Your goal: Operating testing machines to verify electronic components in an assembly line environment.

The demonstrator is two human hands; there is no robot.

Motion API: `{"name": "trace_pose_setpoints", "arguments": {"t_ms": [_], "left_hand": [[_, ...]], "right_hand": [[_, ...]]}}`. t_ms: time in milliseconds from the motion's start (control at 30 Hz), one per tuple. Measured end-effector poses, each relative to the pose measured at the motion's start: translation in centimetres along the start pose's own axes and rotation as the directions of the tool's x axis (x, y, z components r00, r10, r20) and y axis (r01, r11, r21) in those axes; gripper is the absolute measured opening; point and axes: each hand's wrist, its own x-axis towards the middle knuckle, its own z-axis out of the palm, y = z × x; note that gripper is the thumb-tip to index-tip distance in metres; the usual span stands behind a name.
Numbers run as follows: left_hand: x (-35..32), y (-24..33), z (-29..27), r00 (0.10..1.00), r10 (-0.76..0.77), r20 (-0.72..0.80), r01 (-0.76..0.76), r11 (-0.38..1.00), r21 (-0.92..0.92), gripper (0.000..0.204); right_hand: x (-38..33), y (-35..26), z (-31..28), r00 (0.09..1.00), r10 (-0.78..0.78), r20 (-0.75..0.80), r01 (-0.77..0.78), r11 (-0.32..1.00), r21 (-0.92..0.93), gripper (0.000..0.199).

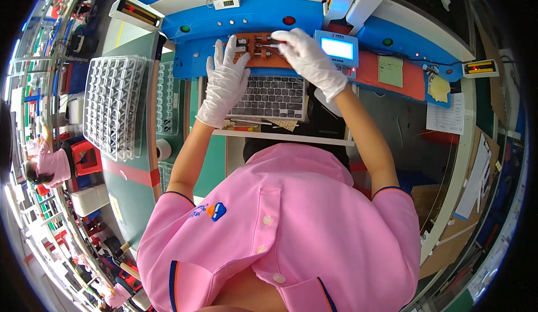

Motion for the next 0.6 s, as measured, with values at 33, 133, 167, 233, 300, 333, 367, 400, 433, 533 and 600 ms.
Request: {"name": "trace_pose_setpoints", "arguments": {"t_ms": [33, 133, 167, 233, 300, 333, 367, 400, 433, 533, 600], "left_hand": [[0.1, -0.1, -0.2, 1.000, 0.002, 0.014, -0.001, 0.999, -0.034, 0.040], [0.2, 0.2, -0.5, 1.000, 0.008, 0.025, -0.006, 0.998, -0.068, 0.031], [0.2, 0.4, -0.6, 1.000, 0.004, 0.016, -0.003, 0.998, -0.067, 0.027], [0.2, 0.7, -0.5, 1.000, 0.011, 0.011, -0.010, 0.998, -0.069, 0.023], [0.1, 0.8, -0.2, 1.000, -0.002, -0.011, 0.001, 0.997, -0.074, 0.021], [0.3, 0.9, -0.1, 1.000, -0.004, -0.022, 0.002, 0.997, -0.079, 0.020], [0.4, 0.9, 0.0, 1.000, 0.011, -0.020, -0.013, 0.996, -0.084, 0.020], [0.4, 0.8, 0.0, 0.999, 0.014, -0.031, -0.017, 0.996, -0.088, 0.020], [0.5, 0.7, 0.0, 0.999, 0.015, -0.042, -0.019, 0.996, -0.093, 0.019], [0.8, 0.9, -0.5, 1.000, 0.005, -0.018, -0.006, 0.995, -0.101, 0.019], [0.5, 0.2, -1.4, 0.997, -0.060, 0.046, 0.064, 0.995, -0.078, 0.020]], "right_hand": [[0.2, 0.8, 1.0, 0.999, -0.053, 0.008, 0.053, 0.998, -0.037, 0.019], [0.6, 2.3, 2.7, 0.988, -0.151, 0.031, 0.154, 0.982, -0.106, 0.021], [0.8, 2.3, 2.7, 0.989, -0.144, 0.034, 0.146, 0.985, -0.090, 0.021], [0.6, 2.4, 2.6, 0.992, -0.122, 0.039, 0.124, 0.990, -0.061, 0.022], [0.4, 2.4, 2.9, 0.992, -0.125, 0.015, 0.126, 0.987, -0.101, 0.022], [0.4, 2.2, 3.0, 0.991, -0.136, -0.004, 0.134, 0.981, -0.142, 0.023], [0.4, 2.1, 3.1, 0.989, -0.147, -0.022, 0.140, 0.973, -0.183, 0.023], [0.3, 2.0, 3.2, 0.990, -0.137, -0.030, 0.129, 0.974, -0.188, 0.023], [0.4, 1.9, 3.3, 0.990, -0.132, -0.041, 0.122, 0.972, -0.202, 0.023], [0.9, 1.3, 3.6, 0.985, -0.167, -0.031, 0.157, 0.965, -0.209, 0.024], [1.3, 0.9, 3.5, 0.964, -0.251, -0.084, 0.239, 0.962, -0.129, 0.024]]}}
